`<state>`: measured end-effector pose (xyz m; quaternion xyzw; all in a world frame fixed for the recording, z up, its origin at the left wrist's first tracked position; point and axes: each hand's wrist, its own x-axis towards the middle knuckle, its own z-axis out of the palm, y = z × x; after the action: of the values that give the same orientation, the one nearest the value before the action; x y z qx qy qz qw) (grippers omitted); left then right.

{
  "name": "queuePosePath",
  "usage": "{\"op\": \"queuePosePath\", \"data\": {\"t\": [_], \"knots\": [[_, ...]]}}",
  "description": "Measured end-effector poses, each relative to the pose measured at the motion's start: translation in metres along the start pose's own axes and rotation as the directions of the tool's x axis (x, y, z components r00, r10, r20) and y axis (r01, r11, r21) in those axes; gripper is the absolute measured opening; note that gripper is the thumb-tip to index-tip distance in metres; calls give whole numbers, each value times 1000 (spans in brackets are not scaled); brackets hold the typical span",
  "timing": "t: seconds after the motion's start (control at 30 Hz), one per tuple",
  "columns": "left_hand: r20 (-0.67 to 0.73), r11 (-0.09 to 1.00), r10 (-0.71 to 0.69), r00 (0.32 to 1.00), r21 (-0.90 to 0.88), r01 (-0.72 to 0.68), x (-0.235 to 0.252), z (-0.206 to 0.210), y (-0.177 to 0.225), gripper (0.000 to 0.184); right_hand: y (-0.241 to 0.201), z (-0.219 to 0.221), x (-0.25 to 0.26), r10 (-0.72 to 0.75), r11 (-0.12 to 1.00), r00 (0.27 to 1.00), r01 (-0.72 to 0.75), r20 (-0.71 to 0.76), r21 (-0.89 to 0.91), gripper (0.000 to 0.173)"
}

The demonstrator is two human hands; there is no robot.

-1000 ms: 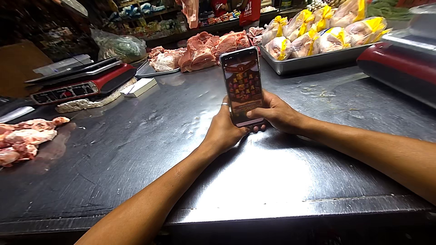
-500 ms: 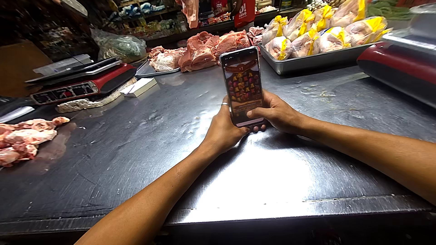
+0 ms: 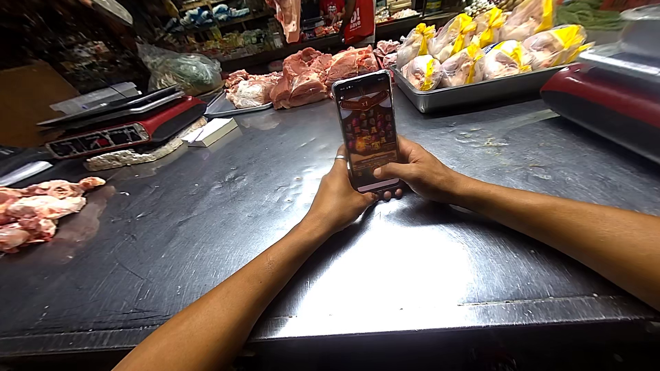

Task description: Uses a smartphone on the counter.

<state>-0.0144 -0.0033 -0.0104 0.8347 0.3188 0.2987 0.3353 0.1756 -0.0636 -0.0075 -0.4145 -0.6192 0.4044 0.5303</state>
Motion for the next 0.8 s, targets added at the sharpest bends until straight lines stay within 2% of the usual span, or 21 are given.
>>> {"op": "queuePosePath", "data": {"t": [0.8], "knots": [[7,1000,-18,1000,-17,18,5,0,-1,101,1,-1,3,-1,1000,1000,1,1,8,37]]}}
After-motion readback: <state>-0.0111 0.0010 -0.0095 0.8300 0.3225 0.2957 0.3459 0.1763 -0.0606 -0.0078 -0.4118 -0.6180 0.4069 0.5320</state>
